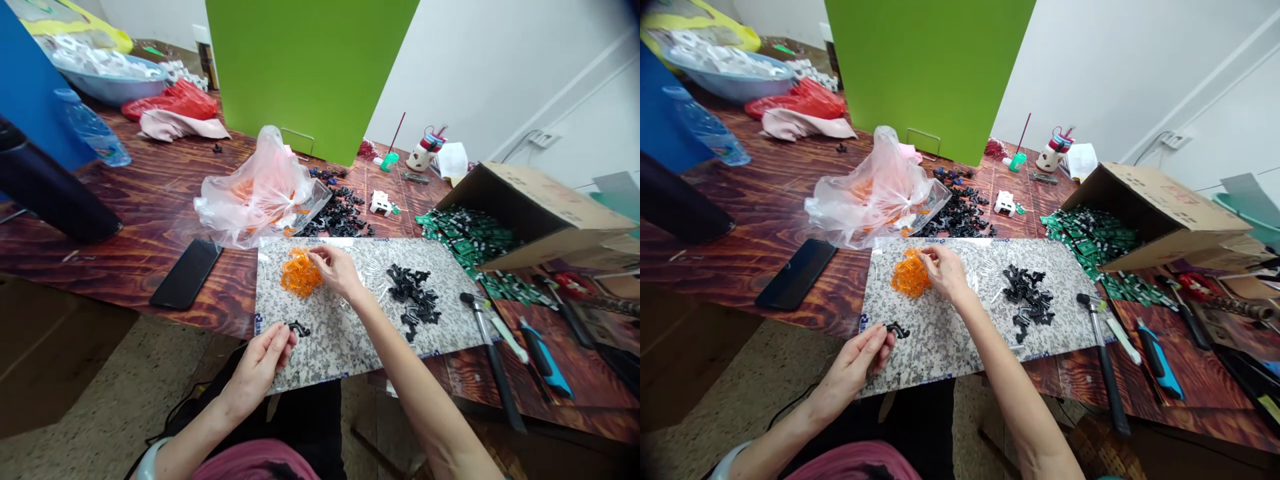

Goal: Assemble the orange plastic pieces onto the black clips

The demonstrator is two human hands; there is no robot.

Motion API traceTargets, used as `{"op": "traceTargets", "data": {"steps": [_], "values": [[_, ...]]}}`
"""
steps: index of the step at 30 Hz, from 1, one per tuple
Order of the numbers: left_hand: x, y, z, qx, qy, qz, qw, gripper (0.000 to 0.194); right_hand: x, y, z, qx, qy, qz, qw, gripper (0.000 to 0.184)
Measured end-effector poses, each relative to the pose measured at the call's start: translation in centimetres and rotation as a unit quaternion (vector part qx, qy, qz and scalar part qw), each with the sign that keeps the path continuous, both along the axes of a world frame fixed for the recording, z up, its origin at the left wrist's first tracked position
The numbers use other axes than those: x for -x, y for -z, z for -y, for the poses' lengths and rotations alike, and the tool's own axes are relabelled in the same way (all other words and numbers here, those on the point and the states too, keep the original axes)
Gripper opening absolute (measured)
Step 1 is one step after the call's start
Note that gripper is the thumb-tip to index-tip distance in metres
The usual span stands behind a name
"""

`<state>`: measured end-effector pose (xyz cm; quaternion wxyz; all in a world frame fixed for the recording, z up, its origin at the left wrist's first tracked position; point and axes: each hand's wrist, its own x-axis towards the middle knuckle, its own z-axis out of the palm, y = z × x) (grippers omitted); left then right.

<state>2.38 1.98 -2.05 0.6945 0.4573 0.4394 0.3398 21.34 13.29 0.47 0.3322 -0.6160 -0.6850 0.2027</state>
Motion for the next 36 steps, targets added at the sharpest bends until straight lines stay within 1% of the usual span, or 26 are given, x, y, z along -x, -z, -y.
{"op": "traceTargets", "data": {"steps": [3, 6, 9, 11, 13, 14, 16, 18, 19, 21, 23, 25, 27, 30, 33, 35, 36], "values": [[0.0, -0.2, 0.0, 0.02, -0.003, 0.01, 1.0, 0.038, 0.9, 0.6, -1.7, 0.004, 0.003, 0.016, 1.0, 0.021], [0.0, -0.5, -0.2, 0.033, -0.006, 0.021, 0.999, 0.04, 1.5, 0.8, -2.2, 0.001, 0.006, 0.02, 1.0, 0.024], [-0.1, -0.5, -0.4, 0.034, -0.005, 0.024, 0.999, 0.04, 1.4, 0.4, -2.3, -0.018, 0.011, 0.002, 1.0, 0.023], [-0.1, -0.4, -0.4, 0.033, -0.001, 0.026, 0.999, 0.04, 1.0, -0.2, -1.9, -0.033, 0.014, -0.016, 0.999, 0.024], [-0.1, -0.4, -0.5, 0.034, -0.004, 0.032, 0.999, 0.039, 0.5, -1.0, -0.9, -0.04, 0.006, -0.039, 0.998, 0.028], [-0.1, -0.5, -0.5, 0.036, -0.007, 0.035, 0.999, 0.038, 0.2, -1.5, -0.1, -0.04, -0.008, -0.05, 0.998, 0.029], [0.0, -0.7, -0.5, 0.038, -0.012, 0.04, 0.998, 0.038, -0.3, -2.3, 1.8, -0.023, -0.057, -0.047, 0.997, 0.027], [0.0, -0.8, -0.5, 0.039, -0.014, 0.043, 0.998, 0.038, -0.7, -2.8, 4.0, 0.011, -0.111, -0.002, 0.994, 0.024], [0.0, -0.9, -0.5, 0.04, -0.014, 0.043, 0.998, 0.038, -0.9, -2.8, 5.1, 0.028, -0.129, 0.032, 0.991, 0.022], [-0.1, -0.9, -0.5, 0.043, -0.014, 0.044, 0.998, 0.037, -1.0, -2.6, 7.0, 0.05, -0.144, 0.091, 0.984, 0.016], [-0.1, -0.9, -0.5, 0.05, -0.014, 0.045, 0.998, 0.037, -1.0, -2.0, 8.6, 0.05, -0.132, 0.129, 0.982, 0.011], [-0.1, -0.8, -0.5, 0.053, -0.015, 0.046, 0.997, 0.037, -0.7, -1.2, 9.7, 0.04, -0.103, 0.152, 0.982, 0.011], [-0.2, -0.7, -0.4, 0.052, -0.018, 0.044, 0.998, 0.037, -0.3, -0.5, 10.5, 0.032, -0.076, 0.156, 0.984, 0.014], [-0.2, -0.7, -0.4, 0.049, -0.02, 0.043, 0.998, 0.038, -0.1, 0.2, 11.0, 0.027, -0.063, 0.12, 0.99, 0.017], [-0.3, -0.8, -0.4, 0.049, -0.019, 0.046, 0.998, 0.038, -0.7, 0.2, 10.8, 0.016, -0.061, 0.112, 0.992, 0.015], [-0.3, -0.9, -0.4, 0.048, -0.019, 0.044, 0.998, 0.038, -1.4, -0.1, 10.4, 0.018, -0.072, 0.14, 0.987, 0.017], [-0.4, -1.0, -0.4, 0.047, -0.02, 0.043, 0.998, 0.037, -1.7, -0.3, 10.2, 0.023, -0.087, 0.154, 0.984, 0.017]]}}
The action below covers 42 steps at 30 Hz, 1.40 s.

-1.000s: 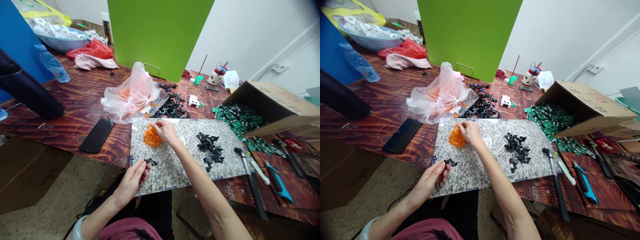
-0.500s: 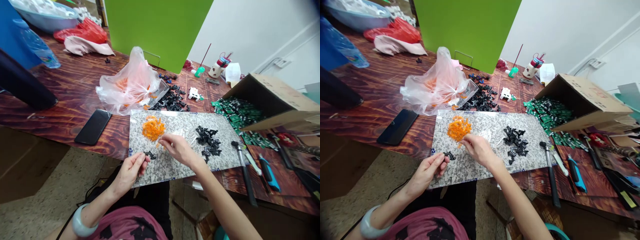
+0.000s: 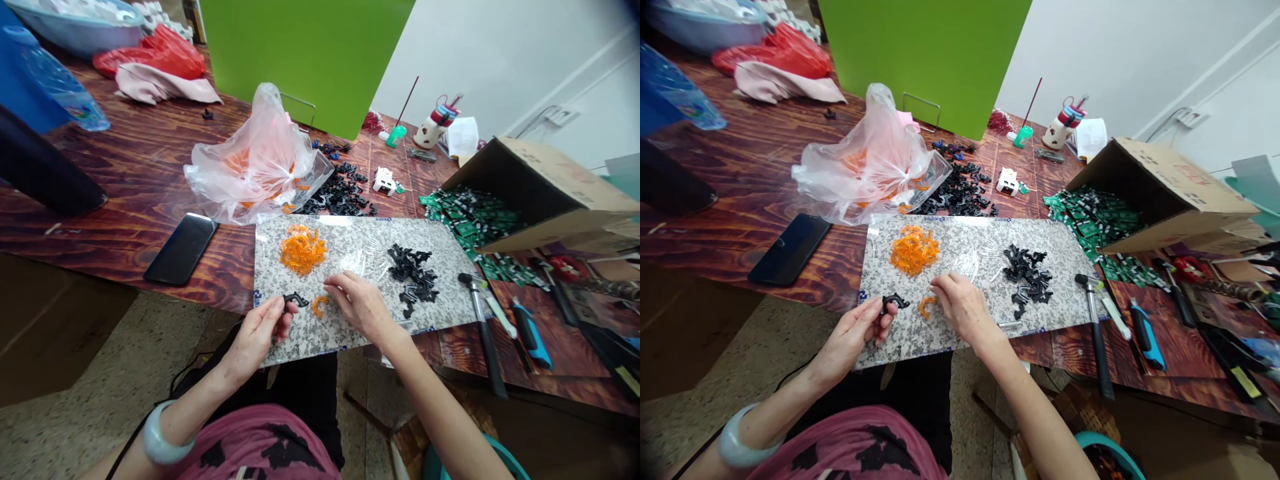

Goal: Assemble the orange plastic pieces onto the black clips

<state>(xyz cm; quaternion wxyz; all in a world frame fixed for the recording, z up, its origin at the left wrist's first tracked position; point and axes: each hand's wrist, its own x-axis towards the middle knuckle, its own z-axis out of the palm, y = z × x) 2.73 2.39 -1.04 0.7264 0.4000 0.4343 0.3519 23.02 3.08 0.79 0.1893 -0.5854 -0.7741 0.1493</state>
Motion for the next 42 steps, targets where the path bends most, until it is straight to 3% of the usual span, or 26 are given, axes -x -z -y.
{"op": "traceTargets", "data": {"steps": [4, 7, 11, 16, 19, 26, 42], "values": [[0.0, -0.2, 0.0, -0.002, -0.005, -0.008, 1.0, 0.038, -0.4, -0.2, -0.3, 0.035, -0.074, 0.023, 0.996, 0.017], [0.0, -0.1, 0.0, 0.0, -0.003, -0.002, 1.0, 0.038, -0.2, 0.1, -0.2, 0.06, -0.083, 0.027, 0.994, 0.014], [0.0, 0.2, 0.0, 0.007, -0.009, 0.003, 1.0, 0.04, -0.4, 0.3, 0.2, 0.067, -0.032, -0.003, 0.997, 0.008], [0.0, 0.3, 0.0, 0.004, 0.002, -0.009, 1.0, 0.043, 0.3, -1.0, 1.5, 0.006, 0.067, -0.174, 0.983, 0.007], [0.1, 0.2, 0.2, -0.027, 0.024, -0.029, 0.999, 0.041, 2.1, -1.8, 2.6, -0.019, 0.086, -0.238, 0.967, 0.007], [0.2, -0.7, 1.0, -0.139, 0.051, -0.079, 0.986, 0.034, 5.2, -1.4, 3.4, -0.07, 0.083, -0.219, 0.97, 0.008], [0.1, -0.3, 1.5, -0.202, 0.06, -0.143, 0.967, 0.021, 5.7, -0.9, 4.1, -0.046, 0.096, -0.275, 0.956, 0.009]]}}
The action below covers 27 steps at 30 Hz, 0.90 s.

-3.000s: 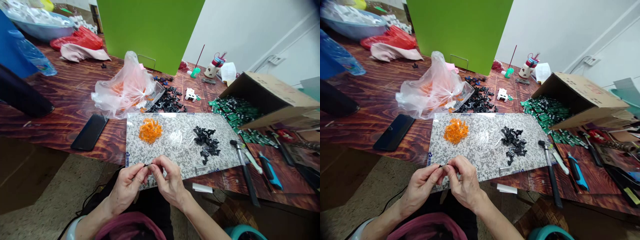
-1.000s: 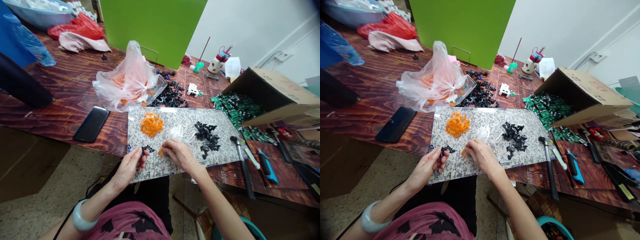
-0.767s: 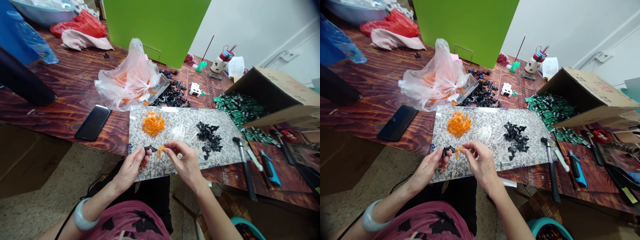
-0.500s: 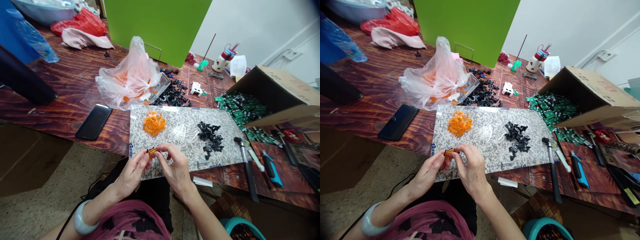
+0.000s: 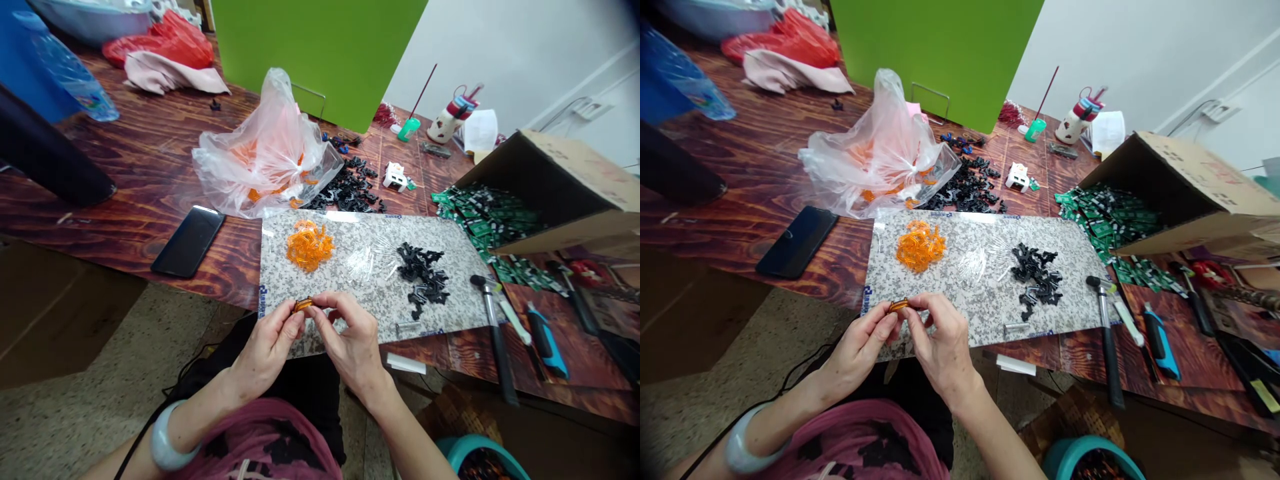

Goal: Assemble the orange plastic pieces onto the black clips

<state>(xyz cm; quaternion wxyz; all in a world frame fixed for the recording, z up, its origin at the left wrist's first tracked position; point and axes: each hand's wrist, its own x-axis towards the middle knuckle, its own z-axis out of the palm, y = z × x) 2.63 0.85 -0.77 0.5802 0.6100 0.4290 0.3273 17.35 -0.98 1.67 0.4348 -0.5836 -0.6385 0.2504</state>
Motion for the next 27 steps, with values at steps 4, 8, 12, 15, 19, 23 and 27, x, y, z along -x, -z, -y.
{"op": "traceTargets", "data": {"steps": [4, 8, 12, 15, 19, 23, 27], "values": [[0.1, -0.3, -0.1, -0.002, 0.006, -0.005, 1.0, 0.021, -0.1, -0.1, 0.1, 0.002, -0.004, -0.014, 1.0, 0.009], [0.4, -0.7, -0.2, -0.03, 0.034, -0.021, 0.999, 0.021, -0.6, -0.4, 0.0, 0.035, -0.019, -0.058, 0.998, 0.01], [0.7, -1.0, -0.2, -0.062, 0.066, -0.048, 0.995, 0.021, -1.2, -0.9, -0.1, 0.091, -0.048, -0.107, 0.989, 0.018], [0.8, -1.0, -0.2, -0.078, 0.083, -0.068, 0.991, 0.021, -1.7, -0.9, -0.2, 0.109, -0.08, -0.122, 0.983, 0.019], [1.0, -0.8, -0.2, -0.094, 0.104, -0.077, 0.987, 0.02, -1.9, -0.8, -0.1, 0.119, -0.105, -0.12, 0.98, 0.016], [1.3, -0.6, -0.3, -0.114, 0.118, -0.081, 0.983, 0.019, -1.9, -0.9, 0.1, 0.127, -0.113, -0.105, 0.98, 0.013], [1.4, -0.6, -0.4, -0.139, 0.127, -0.087, 0.978, 0.02, -1.6, -1.2, 0.3, 0.11, -0.121, -0.068, 0.984, 0.011]]}}
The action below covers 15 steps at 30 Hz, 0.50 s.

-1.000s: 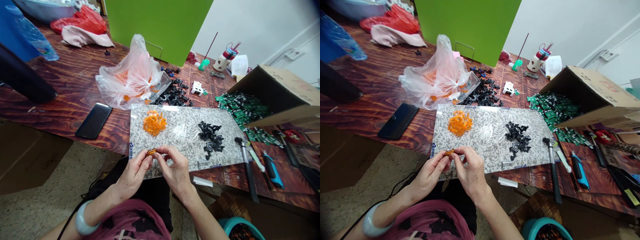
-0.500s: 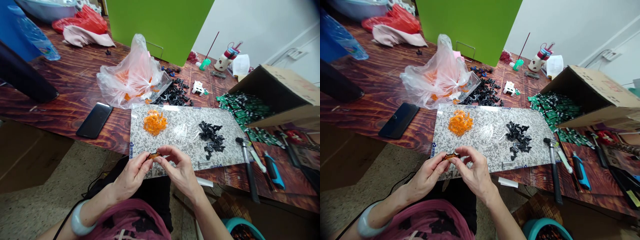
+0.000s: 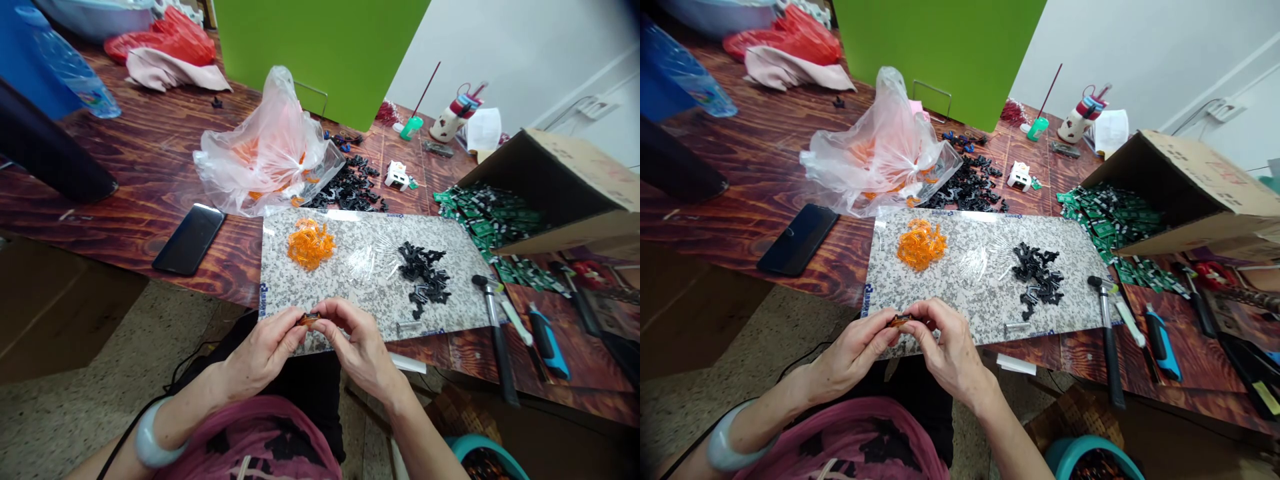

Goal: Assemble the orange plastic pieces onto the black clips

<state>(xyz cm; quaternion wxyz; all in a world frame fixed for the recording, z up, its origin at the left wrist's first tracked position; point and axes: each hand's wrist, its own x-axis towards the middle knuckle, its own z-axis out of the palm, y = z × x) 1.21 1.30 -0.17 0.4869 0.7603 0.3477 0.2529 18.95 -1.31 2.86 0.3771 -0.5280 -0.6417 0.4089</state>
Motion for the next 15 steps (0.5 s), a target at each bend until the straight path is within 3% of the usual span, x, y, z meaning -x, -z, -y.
{"op": "traceTargets", "data": {"steps": [9, 15], "values": [[0.03, -0.31, -0.04, -0.049, 0.034, 0.011, 0.998, 0.021, -0.18, 0.1, 0.39, -0.079, -0.032, 0.048, 0.995, 0.009], [0.19, -0.37, -0.17, -0.069, 0.037, 0.015, 0.997, 0.021, -0.33, 0.52, 0.36, -0.097, -0.027, 0.023, 0.995, 0.008]]}}
